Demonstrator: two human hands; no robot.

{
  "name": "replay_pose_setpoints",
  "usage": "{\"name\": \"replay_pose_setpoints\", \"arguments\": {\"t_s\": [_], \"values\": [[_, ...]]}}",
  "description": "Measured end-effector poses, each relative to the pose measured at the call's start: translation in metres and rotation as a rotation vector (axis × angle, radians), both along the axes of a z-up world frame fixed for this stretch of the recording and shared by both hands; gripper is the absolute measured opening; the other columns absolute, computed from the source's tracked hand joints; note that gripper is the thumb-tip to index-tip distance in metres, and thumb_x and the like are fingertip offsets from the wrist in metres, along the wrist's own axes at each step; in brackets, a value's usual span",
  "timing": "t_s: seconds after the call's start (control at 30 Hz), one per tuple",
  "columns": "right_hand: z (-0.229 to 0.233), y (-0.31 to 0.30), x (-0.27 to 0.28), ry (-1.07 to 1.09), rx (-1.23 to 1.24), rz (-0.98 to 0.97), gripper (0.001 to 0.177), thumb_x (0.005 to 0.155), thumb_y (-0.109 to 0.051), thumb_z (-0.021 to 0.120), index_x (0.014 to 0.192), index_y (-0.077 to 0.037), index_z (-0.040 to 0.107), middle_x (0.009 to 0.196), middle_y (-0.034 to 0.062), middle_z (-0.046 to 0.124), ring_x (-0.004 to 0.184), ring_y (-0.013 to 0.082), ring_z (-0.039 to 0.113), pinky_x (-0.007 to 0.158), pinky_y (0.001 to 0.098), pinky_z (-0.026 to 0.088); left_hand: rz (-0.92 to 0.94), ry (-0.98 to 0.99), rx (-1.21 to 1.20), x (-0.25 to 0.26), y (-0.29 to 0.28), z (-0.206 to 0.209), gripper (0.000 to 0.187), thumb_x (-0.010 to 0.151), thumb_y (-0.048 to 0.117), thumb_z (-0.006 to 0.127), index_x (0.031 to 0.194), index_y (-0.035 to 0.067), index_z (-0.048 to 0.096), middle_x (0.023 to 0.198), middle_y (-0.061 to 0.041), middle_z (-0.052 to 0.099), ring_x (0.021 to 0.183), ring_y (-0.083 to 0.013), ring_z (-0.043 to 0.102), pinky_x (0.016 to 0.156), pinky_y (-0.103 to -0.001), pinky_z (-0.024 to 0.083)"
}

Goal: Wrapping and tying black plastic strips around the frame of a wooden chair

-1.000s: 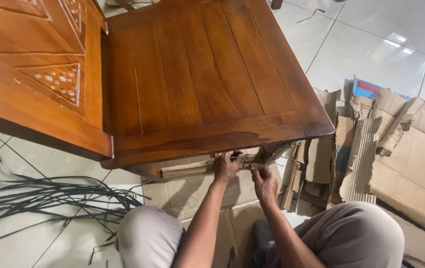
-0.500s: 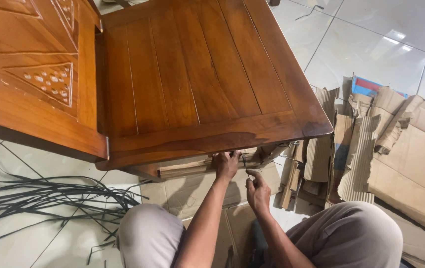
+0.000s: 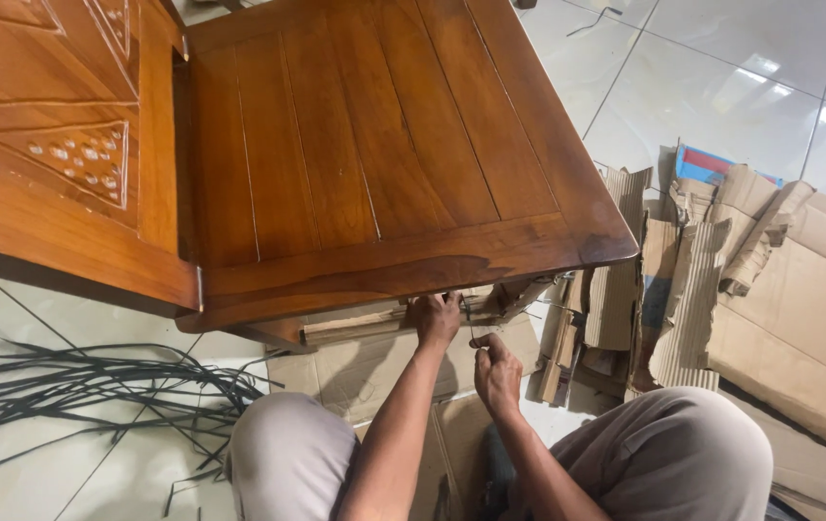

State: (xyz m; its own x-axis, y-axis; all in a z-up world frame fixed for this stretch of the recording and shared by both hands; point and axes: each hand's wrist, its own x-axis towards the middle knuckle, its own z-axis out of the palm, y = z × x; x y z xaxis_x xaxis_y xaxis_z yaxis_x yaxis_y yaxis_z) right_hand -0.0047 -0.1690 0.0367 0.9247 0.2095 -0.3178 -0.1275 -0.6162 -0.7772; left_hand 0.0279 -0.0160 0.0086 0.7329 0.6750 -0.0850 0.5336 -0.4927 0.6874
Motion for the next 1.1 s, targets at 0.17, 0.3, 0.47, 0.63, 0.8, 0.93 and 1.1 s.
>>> {"name": "replay_pose_setpoints", "arguments": {"t_s": [0.17, 0.3, 0.47, 0.63, 0.8, 0.93, 1.1], "values": [[0.004, 0.001, -0.003, 0.015, 0.006, -0.026, 0.030, 0.088, -0.018, 0.053, 0.101, -0.024, 0.079, 0.068, 0.0157, 0.071, 0.083, 0.0373, 0.071, 0.085, 0.0481, 0.055, -0.061, 0.056, 0.100, 0.004, 0.004, -0.017, 0.035, 0.092, 0.034, 0.060, 0.079, 0.008, 0.079, 0.075, -0.018, 0.076, 0.085, -0.0369, 0.077, 0.089, -0.045, 0.052], [-0.011, -0.002, -0.002, 0.038, 0.010, -0.031, 0.030, 0.088, -0.019, 0.053, 0.103, -0.025, 0.078, 0.069, 0.0122, 0.072, 0.085, 0.0345, 0.072, 0.086, 0.0466, 0.055, -0.017, 0.002, 0.017, 0.000, 0.005, -0.025, 0.035, 0.091, 0.035, 0.063, 0.072, 0.009, 0.076, 0.074, -0.017, 0.075, 0.086, -0.0369, 0.077, 0.088, -0.046, 0.053], [-0.019, -0.004, -0.003, 0.103, 0.024, -0.053, 0.029, 0.086, -0.023, 0.056, 0.105, -0.029, 0.078, 0.068, 0.0081, 0.071, 0.083, 0.0280, 0.072, 0.085, 0.0430, 0.055, -0.048, -0.050, -0.059, -0.007, 0.002, -0.005, 0.038, 0.095, 0.039, 0.061, 0.093, 0.005, 0.077, 0.095, -0.021, 0.077, 0.106, -0.0392, 0.072, 0.104, -0.048, 0.046], [-0.025, -0.007, -0.009, 0.081, -0.052, -0.022, 0.027, 0.088, -0.027, 0.062, 0.108, -0.035, 0.078, 0.072, 0.0059, 0.075, 0.087, 0.0291, 0.073, 0.087, 0.0448, 0.056, -0.059, -0.051, -0.114, -0.007, 0.003, -0.013, 0.040, 0.096, 0.043, 0.058, 0.096, 0.007, 0.075, 0.095, -0.019, 0.078, 0.113, -0.0363, 0.070, 0.109, -0.049, 0.042], [-0.033, -0.009, -0.004, -0.120, -0.153, 0.008, 0.045, 0.090, -0.038, 0.070, 0.131, -0.020, 0.070, 0.118, 0.0136, 0.077, 0.114, 0.0388, 0.069, 0.101, 0.0530, 0.052, -0.085, -0.062, -0.089, -0.007, 0.007, -0.027, 0.040, 0.098, 0.041, 0.057, 0.102, 0.006, 0.075, 0.099, -0.020, 0.078, 0.111, -0.0372, 0.071, 0.112, -0.049, 0.039], [0.012, 0.010, 0.012, 0.005, 0.032, -0.003, 0.045, 0.097, -0.036, 0.061, 0.136, -0.013, 0.060, 0.120, 0.0161, 0.075, 0.067, 0.0259, 0.078, 0.080, 0.0469, 0.061, -0.090, -0.037, -0.058, -0.006, 0.004, -0.024, 0.042, 0.099, 0.041, 0.055, 0.102, 0.005, 0.075, 0.098, -0.019, 0.078, 0.110, -0.0351, 0.072, 0.112, -0.046, 0.038], [-0.022, 0.016, 0.032, 0.101, 0.131, -0.060, 0.031, 0.095, -0.036, 0.066, 0.114, -0.012, 0.069, 0.081, 0.0063, 0.079, 0.068, 0.0186, 0.076, 0.067, 0.0339, 0.061, -0.090, -0.075, -0.079, -0.002, 0.006, -0.039, 0.040, 0.097, 0.043, 0.059, 0.099, 0.007, 0.076, 0.096, -0.018, 0.078, 0.110, -0.0363, 0.071, 0.111, -0.050, 0.039]]}}
